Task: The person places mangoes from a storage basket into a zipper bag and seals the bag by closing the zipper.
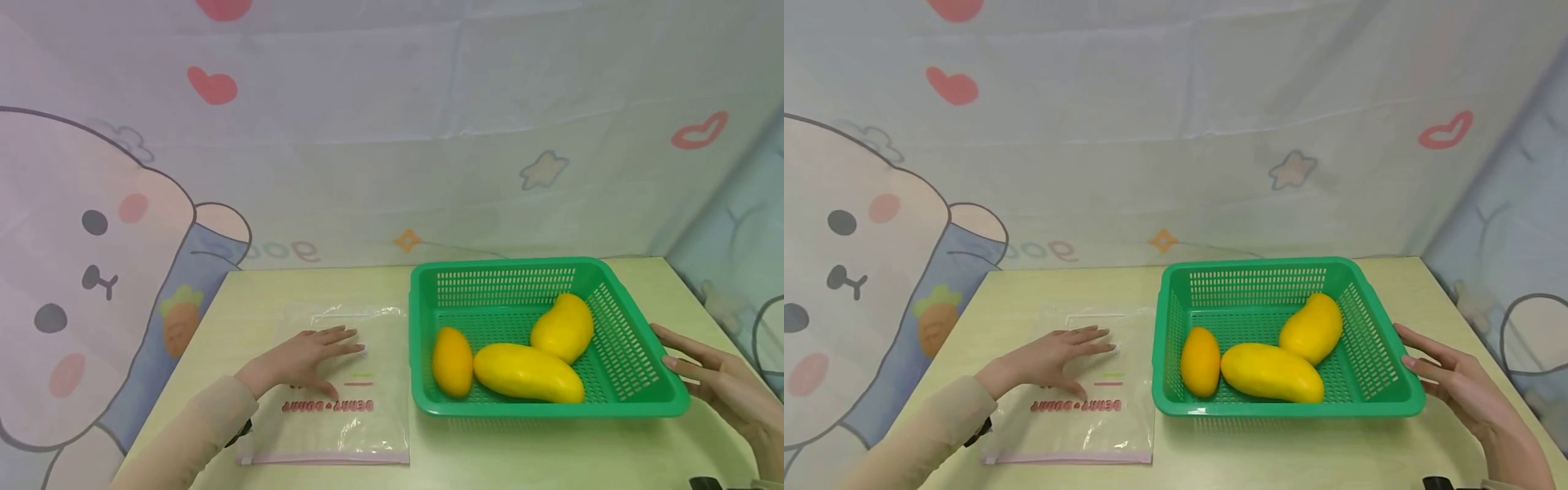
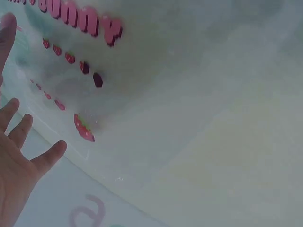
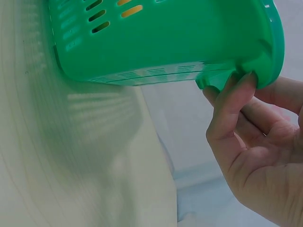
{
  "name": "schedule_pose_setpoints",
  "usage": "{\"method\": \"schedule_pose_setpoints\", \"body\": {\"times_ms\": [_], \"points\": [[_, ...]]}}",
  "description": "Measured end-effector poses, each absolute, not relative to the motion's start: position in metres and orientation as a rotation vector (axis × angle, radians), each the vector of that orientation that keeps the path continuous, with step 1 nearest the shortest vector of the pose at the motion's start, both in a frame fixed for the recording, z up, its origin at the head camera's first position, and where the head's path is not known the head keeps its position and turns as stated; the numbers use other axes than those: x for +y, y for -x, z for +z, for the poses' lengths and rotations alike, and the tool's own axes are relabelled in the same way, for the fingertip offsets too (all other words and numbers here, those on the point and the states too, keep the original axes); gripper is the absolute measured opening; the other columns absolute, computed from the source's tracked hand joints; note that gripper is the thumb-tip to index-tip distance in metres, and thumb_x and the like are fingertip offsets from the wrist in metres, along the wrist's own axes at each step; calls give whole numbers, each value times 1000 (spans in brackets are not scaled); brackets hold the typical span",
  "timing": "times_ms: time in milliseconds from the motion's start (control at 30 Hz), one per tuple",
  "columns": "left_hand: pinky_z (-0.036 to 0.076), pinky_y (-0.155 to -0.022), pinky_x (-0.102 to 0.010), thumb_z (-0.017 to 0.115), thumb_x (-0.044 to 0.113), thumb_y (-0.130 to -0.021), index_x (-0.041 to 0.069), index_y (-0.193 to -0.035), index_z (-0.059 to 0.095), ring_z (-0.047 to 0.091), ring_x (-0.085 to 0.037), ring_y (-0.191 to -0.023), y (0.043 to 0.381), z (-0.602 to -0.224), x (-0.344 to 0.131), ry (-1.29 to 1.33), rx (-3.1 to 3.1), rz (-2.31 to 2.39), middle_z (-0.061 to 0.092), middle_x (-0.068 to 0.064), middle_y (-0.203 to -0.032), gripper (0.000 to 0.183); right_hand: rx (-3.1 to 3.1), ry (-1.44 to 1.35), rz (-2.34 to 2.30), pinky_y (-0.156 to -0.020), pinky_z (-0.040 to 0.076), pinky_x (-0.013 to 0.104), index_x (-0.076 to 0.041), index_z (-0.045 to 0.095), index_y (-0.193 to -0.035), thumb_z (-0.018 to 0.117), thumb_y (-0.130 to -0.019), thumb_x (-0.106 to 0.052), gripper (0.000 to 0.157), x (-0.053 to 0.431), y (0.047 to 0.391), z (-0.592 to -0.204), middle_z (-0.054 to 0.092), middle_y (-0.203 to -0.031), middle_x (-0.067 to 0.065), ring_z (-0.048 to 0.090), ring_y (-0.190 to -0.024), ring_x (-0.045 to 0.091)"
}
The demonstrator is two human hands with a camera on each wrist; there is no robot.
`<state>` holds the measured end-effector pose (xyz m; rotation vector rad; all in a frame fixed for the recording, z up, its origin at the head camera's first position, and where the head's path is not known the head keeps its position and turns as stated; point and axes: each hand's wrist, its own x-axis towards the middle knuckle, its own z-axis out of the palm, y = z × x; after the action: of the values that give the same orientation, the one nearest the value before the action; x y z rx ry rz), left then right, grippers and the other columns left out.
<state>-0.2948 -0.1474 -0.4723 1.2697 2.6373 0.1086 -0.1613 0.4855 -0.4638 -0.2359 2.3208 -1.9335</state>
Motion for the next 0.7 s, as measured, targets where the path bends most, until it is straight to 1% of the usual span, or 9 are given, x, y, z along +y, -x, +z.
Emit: {"method": "schedule_pose_setpoints", "body": {"times_ms": [100,333,533,700], "points": [[35,-108,-60,75,58,-68,34,-148,35,26,-30,-147,299,-469,-146,-1310,2605,12,28,-3,-159,93,2319,239,-1936,-75,57,22,-17,31,-151,40,-100,2,56,486,162,-464,49,-129,-35,57,-107,-13],[35,-104,-65,82,49,-63,37,-148,35,25,-27,-147,305,-462,-138,-1333,2533,-174,26,0,-160,98,2269,244,-1975,-75,58,24,-18,32,-151,39,-100,3,55,487,163,-465,50,-130,-34,58,-107,-10],[33,-104,-68,85,43,-63,39,-148,33,23,-27,-148,304,-460,-132,-1292,2507,-202,22,1,-161,100,2251,248,-1982,-76,57,23,-18,32,-151,39,-100,4,56,487,162,-466,50,-130,-34,58,-108,-11],[35,-102,-68,84,42,-63,40,-148,31,22,-26,-149,305,-464,-130,-1277,2498,-204,22,2,-161,100,2244,243,-1987,-75,58,24,-19,33,-150,39,-100,4,56,488,163,-465,50,-130,-34,59,-107,-10]]}}
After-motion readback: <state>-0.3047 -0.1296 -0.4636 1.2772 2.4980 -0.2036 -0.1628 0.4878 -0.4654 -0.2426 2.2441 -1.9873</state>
